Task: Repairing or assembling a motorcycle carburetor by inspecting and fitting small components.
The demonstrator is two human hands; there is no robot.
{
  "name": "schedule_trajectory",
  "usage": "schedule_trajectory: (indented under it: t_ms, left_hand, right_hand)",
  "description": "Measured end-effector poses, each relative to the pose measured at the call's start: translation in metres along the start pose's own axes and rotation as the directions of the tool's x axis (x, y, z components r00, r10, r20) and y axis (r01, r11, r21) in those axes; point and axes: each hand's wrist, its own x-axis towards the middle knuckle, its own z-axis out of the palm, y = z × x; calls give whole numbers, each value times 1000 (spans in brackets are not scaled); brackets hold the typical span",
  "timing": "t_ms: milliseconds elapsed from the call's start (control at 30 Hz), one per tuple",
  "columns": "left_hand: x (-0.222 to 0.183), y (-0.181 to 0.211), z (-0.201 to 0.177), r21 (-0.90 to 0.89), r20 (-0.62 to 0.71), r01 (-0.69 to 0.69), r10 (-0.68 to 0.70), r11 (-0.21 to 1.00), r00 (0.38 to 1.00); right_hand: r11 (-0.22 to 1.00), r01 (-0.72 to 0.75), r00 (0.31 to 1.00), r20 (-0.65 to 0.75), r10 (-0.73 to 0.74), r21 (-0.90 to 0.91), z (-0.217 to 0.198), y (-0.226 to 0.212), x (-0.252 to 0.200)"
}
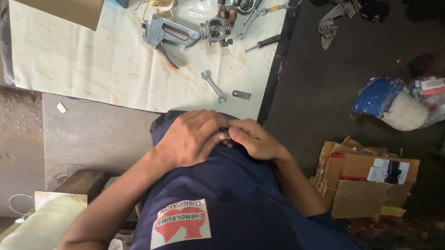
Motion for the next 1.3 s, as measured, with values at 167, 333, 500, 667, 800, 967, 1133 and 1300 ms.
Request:
schedule_trajectory:
  t_ms: [167, 333, 500, 667, 800, 967, 1133, 1300]
  left_hand:
    - [7, 0, -5, 259, 69, -267, 258, 928, 964]
    - [-1, -8, 6, 421, 89, -394, 396, 817, 914]
    - [-11, -21, 22, 186, 20, -245, 246, 952, 969]
    - [-10, -20, 25, 80, -13, -101, 103, 992, 995]
    - [-14, -20, 24, 17, -30, 8, -8, 1000, 1000]
    - [-15, -12, 14, -23, 29, 179, -178, 984, 984]
    - [-6, -2, 7, -36, 66, 278, -275, 960, 959]
    - [-10, -9, 12, -37, 158, 356, -346, 934, 925]
  right_hand:
    - [997, 49, 997, 55, -53, 60, 10, -10, -3]
    - [994, 110, 992, 54, -111, 22, 21, -14, -5]
    - [995, 85, 995, -45, -87, -49, 28, -9, -7]
    - [986, 115, 987, -101, -127, -117, 29, -9, -2]
    - [906, 165, 954, -171, -247, -390, 24, 1, -2]
    - [843, 87, 938, -242, -249, -531, 35, -24, 4]
    - [804, -39, 859, -431, -276, -593, 44, -36, 8]
    - [454, 103, 802, -196, -565, -885, 49, -41, 7]
